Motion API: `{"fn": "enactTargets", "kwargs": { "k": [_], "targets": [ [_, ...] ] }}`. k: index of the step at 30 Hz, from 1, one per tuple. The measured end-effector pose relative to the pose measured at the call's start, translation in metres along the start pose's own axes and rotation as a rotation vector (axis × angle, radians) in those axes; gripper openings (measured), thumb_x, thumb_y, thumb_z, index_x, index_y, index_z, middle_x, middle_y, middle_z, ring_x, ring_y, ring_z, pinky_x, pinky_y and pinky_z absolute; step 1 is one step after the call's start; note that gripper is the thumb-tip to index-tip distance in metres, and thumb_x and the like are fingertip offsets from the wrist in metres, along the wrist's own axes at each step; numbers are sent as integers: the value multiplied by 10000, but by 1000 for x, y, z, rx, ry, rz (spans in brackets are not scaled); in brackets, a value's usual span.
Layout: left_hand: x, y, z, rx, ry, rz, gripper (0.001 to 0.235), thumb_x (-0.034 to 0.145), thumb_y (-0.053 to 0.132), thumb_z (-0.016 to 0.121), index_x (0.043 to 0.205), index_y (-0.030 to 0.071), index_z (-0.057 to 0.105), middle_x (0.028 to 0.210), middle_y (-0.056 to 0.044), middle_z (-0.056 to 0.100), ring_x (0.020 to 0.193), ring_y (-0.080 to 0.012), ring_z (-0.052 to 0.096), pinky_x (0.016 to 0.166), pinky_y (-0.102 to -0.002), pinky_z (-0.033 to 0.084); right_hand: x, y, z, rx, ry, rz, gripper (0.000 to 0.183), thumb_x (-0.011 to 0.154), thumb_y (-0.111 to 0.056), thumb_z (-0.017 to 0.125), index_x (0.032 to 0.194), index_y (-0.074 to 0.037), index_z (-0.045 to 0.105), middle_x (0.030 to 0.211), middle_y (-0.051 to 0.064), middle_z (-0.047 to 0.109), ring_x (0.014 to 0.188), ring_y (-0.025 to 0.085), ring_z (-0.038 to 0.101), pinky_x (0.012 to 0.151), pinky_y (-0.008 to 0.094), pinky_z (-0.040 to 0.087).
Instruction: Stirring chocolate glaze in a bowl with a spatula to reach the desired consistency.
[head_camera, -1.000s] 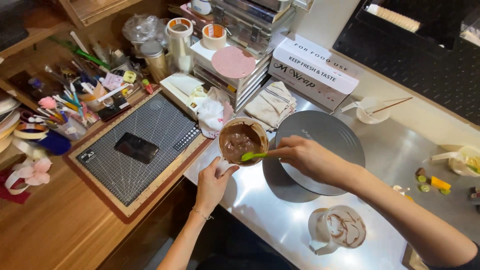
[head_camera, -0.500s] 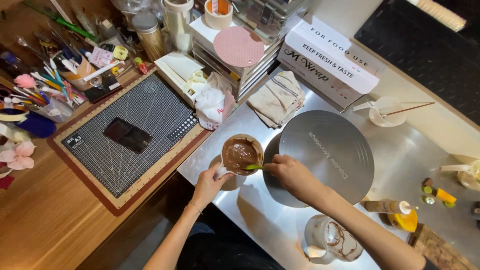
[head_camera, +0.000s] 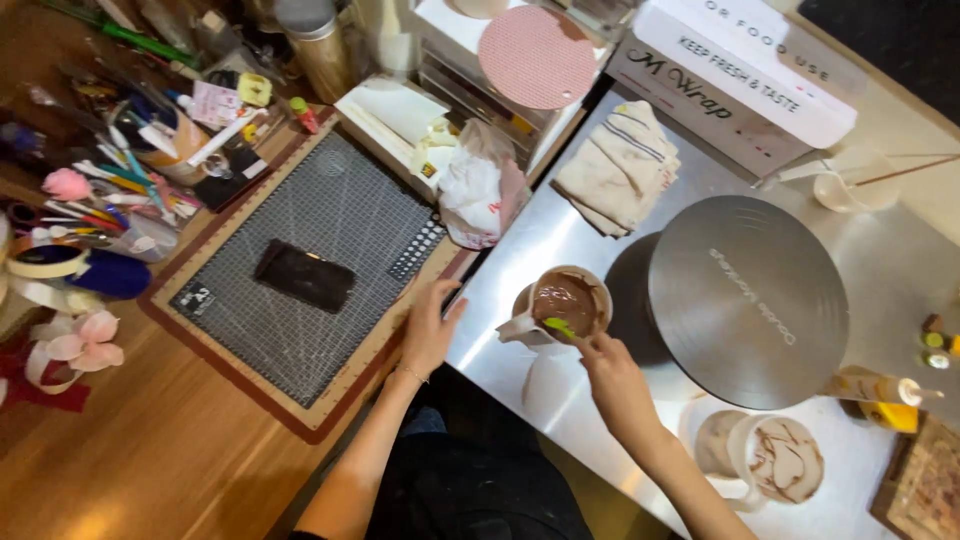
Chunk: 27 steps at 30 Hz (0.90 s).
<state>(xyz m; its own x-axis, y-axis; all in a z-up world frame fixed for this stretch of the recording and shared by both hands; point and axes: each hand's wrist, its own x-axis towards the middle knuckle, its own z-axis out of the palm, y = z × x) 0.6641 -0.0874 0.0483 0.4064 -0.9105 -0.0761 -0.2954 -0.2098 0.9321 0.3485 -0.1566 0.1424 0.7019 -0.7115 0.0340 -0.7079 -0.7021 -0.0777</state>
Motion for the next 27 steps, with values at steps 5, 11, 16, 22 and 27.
{"fn": "enactTargets", "kwargs": {
  "k": [5, 11, 16, 22, 27],
  "targets": [
    [-4, -167, -110, 870, 449, -81, 634, 1192, 557, 530, 1605, 80, 595, 1707, -232, 485, 1551, -437, 430, 1179, -648, 411, -3, 16, 33, 111, -152, 165, 698, 957, 115, 615, 1587, -178, 683, 1166, 150, 671, 997, 441, 666, 808, 573, 593],
    [5, -181, -151, 1046, 275, -209, 911, 1148, 809, 330, 1789, 179, 483, 1933, -287, 124, 1799, -454, 98, 1391, -643, 199, 9, 0, 35, 64, -251, 356, 530, 1053, -52, 691, 1547, -238, 736, 1026, 152, 680, 961, 467, 715, 807, 597, 588],
    [29, -190, -126, 410, 711, -412, 1012, 1034, 721, 739, 1703, 59, 367, 1867, -282, 220, 1561, -523, 450, 1203, -719, 432, 19, 3, 33, 12, -278, 416, 397, 1129, -96, 610, 1494, -175, 743, 1044, 231, 707, 985, 531, 713, 813, 634, 575],
    [75, -198, -118, 454, 703, -475, 1430, 832, 855, 902, 1817, 109, 184, 1894, -338, 251, 1636, -456, 387, 1257, -611, 388, 8, 36, 48, 5, -246, 394, 435, 1115, -126, 699, 1524, -241, 794, 1043, 130, 700, 934, 418, 736, 802, 571, 601],
    [107, -205, -140, 395, 317, -417, 1069, 1105, 749, 593, 1860, 183, 92, 1920, -316, 135, 1692, -466, 322, 1359, -636, 350, 10, 37, 44, 100, -311, 444, 470, 1084, -167, 729, 1543, -251, 779, 1087, 131, 704, 982, 440, 773, 873, 582, 586]
  ]
}}
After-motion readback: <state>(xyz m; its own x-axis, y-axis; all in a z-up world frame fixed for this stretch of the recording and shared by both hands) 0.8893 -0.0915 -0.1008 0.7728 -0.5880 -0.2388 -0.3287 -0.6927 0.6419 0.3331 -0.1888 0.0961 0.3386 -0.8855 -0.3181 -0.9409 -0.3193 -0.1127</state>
